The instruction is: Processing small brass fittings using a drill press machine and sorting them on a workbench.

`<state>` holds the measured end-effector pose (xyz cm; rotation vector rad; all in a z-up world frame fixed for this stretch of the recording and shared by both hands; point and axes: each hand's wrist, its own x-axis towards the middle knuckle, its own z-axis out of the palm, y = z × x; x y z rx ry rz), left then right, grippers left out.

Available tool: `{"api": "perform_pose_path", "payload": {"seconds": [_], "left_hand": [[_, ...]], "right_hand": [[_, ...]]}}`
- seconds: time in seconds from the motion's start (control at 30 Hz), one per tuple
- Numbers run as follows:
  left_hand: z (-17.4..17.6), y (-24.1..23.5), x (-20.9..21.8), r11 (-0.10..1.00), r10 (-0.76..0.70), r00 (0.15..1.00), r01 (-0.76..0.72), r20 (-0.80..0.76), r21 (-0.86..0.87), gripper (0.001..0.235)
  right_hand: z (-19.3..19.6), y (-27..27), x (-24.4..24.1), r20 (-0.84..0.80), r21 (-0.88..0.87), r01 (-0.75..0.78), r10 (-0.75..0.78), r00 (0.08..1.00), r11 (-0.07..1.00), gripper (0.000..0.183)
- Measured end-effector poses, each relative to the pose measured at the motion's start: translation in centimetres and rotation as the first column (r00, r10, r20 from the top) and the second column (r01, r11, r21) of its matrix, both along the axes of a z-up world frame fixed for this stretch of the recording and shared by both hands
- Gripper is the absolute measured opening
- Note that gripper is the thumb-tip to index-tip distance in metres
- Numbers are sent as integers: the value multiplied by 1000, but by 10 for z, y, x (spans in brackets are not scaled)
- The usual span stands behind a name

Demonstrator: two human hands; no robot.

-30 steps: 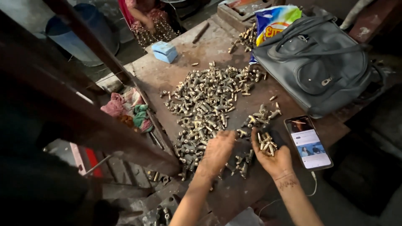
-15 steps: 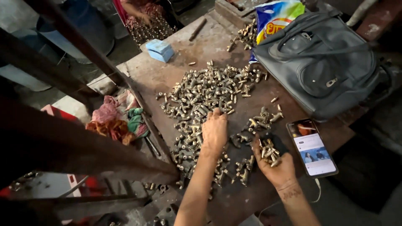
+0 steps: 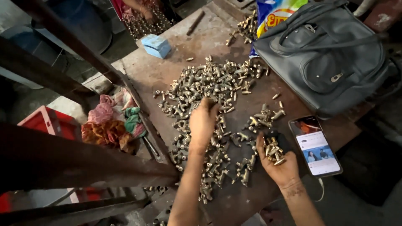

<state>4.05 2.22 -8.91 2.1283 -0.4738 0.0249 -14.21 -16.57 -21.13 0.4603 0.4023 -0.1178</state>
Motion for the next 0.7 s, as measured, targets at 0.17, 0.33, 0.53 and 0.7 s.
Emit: {"api": "perform_pose_path", "payload": {"seconds": [0.17, 0.33, 0.53, 0.7], "left_hand": [[-27, -8, 7, 862, 89, 974, -180, 209, 474, 26], [-34, -16, 11, 997, -32, 990, 22, 140, 75, 23], [-59, -19, 26, 810, 25, 942, -216, 335, 546, 16], [-54, -41, 12, 748, -43, 987, -72, 156, 659, 19]], "right_hand": [[1, 5, 5, 10, 7, 25, -25, 1000, 1000, 48], [5, 3, 1, 3, 75, 30, -30, 1000, 997, 51], [2, 7, 7, 12, -90, 43, -42, 999, 995, 46], [8, 8, 2, -16, -73, 39, -40, 999, 997, 43]]}}
